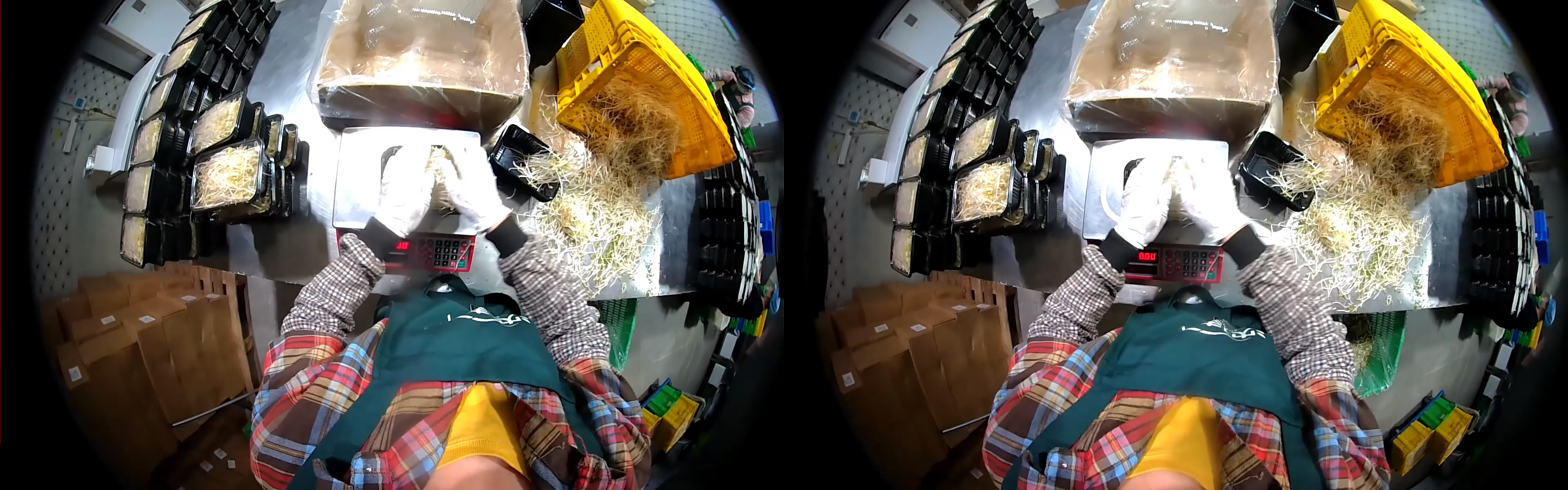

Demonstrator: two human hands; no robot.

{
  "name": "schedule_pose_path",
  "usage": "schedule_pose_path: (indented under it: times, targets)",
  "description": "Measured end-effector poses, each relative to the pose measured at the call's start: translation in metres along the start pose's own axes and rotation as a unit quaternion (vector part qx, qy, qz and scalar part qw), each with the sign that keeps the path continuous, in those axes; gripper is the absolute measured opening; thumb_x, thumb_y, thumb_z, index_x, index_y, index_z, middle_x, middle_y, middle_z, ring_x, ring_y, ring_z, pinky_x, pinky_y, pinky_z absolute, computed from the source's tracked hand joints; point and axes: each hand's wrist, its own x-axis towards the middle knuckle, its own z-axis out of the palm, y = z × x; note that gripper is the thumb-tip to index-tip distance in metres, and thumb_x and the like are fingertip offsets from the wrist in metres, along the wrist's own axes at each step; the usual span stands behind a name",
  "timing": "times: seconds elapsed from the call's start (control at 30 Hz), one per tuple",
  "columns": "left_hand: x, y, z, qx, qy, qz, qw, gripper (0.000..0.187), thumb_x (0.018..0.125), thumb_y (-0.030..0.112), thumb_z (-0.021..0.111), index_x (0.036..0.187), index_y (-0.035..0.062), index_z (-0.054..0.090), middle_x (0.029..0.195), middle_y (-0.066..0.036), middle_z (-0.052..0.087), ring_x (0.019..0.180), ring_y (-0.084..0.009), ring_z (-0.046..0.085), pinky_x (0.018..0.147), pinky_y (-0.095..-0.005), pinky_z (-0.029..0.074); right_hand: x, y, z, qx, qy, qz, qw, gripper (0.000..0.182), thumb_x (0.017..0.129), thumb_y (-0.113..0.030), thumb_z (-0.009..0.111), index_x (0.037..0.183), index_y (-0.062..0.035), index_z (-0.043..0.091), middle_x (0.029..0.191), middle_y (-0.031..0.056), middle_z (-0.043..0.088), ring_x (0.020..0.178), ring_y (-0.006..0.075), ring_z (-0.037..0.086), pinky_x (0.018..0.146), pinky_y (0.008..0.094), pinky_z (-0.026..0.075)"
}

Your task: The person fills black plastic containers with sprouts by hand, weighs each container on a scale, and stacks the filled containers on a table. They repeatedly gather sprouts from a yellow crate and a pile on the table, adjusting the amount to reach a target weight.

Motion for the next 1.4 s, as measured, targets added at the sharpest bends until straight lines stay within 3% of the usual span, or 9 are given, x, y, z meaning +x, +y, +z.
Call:
schedule_pose_path:
  times: [0.43, 0.7, 0.77, 0.83, 0.93, 1.03, 1.17, 1.3, 1.4]
  targets:
    - [0.047, 0.027, -0.071, 0.106, -0.153, 0.062, 0.981, 0.039, 0.095, 0.015, 0.055, 0.132, 0.0033, 0.058, 0.123, -0.022, 0.062, 0.116, -0.0386, 0.057, 0.103, -0.0437, 0.043, 0.002, -0.019, -0.046, 0.044, 0.042, 0.049, 0.997, 0.031, 0.096, -0.007, 0.054, 0.126, -0.0025, 0.062, 0.118, 0.0168, 0.064, 0.112, 0.032, 0.06, 0.1, 0.0399, 0.046]
    - [0.243, -0.189, -0.018, 0.093, 0.023, -0.023, 0.995, 0.026, 0.094, 0.021, 0.055, 0.105, 0.0009, 0.068, 0.11, -0.018, 0.07, 0.106, -0.0333, 0.066, 0.089, -0.0397, 0.053, -0.043, 0.056, -0.094, 0.14, 0.111, 0.288, 0.941, 0.033, 0.101, -0.004, 0.049, 0.134, -0.0028, 0.055, 0.12, 0.0131, 0.062, 0.109, 0.0214, 0.061, 0.096, 0.0314, 0.048]
    - [0.287, -0.236, 0.022, 0.238, -0.126, -0.178, 0.947, 0.026, 0.094, 0.019, 0.052, 0.106, 0.0025, 0.068, 0.112, -0.017, 0.07, 0.107, -0.0333, 0.066, 0.09, -0.0408, 0.052, -0.063, 0.063, -0.095, 0.17, 0.101, 0.336, 0.921, 0.034, 0.1, -0.003, 0.051, 0.134, -0.0033, 0.056, 0.119, 0.0126, 0.062, 0.108, 0.02, 0.062, 0.094, 0.0304, 0.049]
    - [0.315, -0.32, 0.062, 0.369, -0.346, -0.017, 0.862, 0.026, 0.095, 0.017, 0.049, 0.106, 0.0044, 0.068, 0.114, -0.017, 0.07, 0.105, -0.034, 0.067, 0.09, -0.0427, 0.053, -0.085, 0.065, -0.102, 0.15, 0.084, 0.366, 0.915, 0.035, 0.1, -0.003, 0.053, 0.135, -0.0043, 0.055, 0.119, 0.0118, 0.063, 0.107, 0.0192, 0.063, 0.093, 0.029, 0.049]
    - [0.313, -0.361, 0.096, 0.321, -0.281, -0.08, 0.901, 0.031, 0.097, 0.016, 0.044, 0.112, 0.0123, 0.071, 0.111, -0.014, 0.071, 0.102, -0.0302, 0.069, 0.086, -0.0426, 0.055, -0.126, 0.075, -0.102, 0.127, 0.092, 0.415, 0.896, 0.035, 0.1, -0.004, 0.053, 0.135, -0.0036, 0.054, 0.123, 0.0121, 0.063, 0.11, 0.0184, 0.062, 0.092, 0.0276, 0.049]
    - [0.315, -0.294, 0.066, 0.476, -0.374, -0.156, 0.781, 0.032, 0.095, 0.025, 0.052, 0.115, 0.0135, 0.074, 0.116, -0.011, 0.072, 0.109, -0.026, 0.069, 0.094, -0.0381, 0.054, -0.145, 0.075, -0.1, 0.189, 0.084, 0.498, 0.842, 0.034, 0.101, -0.005, 0.052, 0.135, -0.0028, 0.054, 0.124, 0.0109, 0.062, 0.11, 0.0157, 0.061, 0.089, 0.0278, 0.05]
    - [0.31, -0.317, 0.052, 0.028, 0.027, -0.442, 0.896, 0.039, 0.089, 0.024, 0.05, 0.086, -0.0098, 0.069, 0.084, -0.019, 0.073, 0.079, -0.0261, 0.074, 0.07, -0.0371, 0.058, -0.113, 0.062, -0.097, 0.157, 0.032, 0.469, 0.869, 0.034, 0.099, -0.005, 0.054, 0.133, -0.0018, 0.056, 0.118, 0.0124, 0.066, 0.102, 0.018, 0.065, 0.086, 0.0289, 0.052]
    - [0.286, -0.233, -0.037, 0.21, 0.098, -0.232, 0.945, 0.031, 0.092, 0.025, 0.055, 0.102, -0.0017, 0.067, 0.074, -0.012, 0.069, 0.067, -0.0225, 0.07, 0.062, -0.0302, 0.055, -0.073, 0.069, -0.095, 0.128, 0.036, 0.295, 0.946, 0.035, 0.098, -0.005, 0.056, 0.132, -0.0014, 0.057, 0.115, 0.0138, 0.067, 0.097, 0.021, 0.067, 0.086, 0.0303, 0.053]
    - [0.238, -0.139, -0.117, -0.102, 0.148, -0.208, 0.962, 0.026, 0.097, 0.014, 0.046, 0.115, 0.0028, 0.061, 0.078, -0.008, 0.065, 0.067, -0.0177, 0.064, 0.065, -0.0302, 0.054, -0.022, 0.063, -0.112, 0.134, 0.054, 0.24, 0.96, 0.037, 0.097, -0.006, 0.059, 0.134, -0.0011, 0.055, 0.125, 0.015, 0.063, 0.11, 0.0233, 0.064, 0.094, 0.031, 0.051]
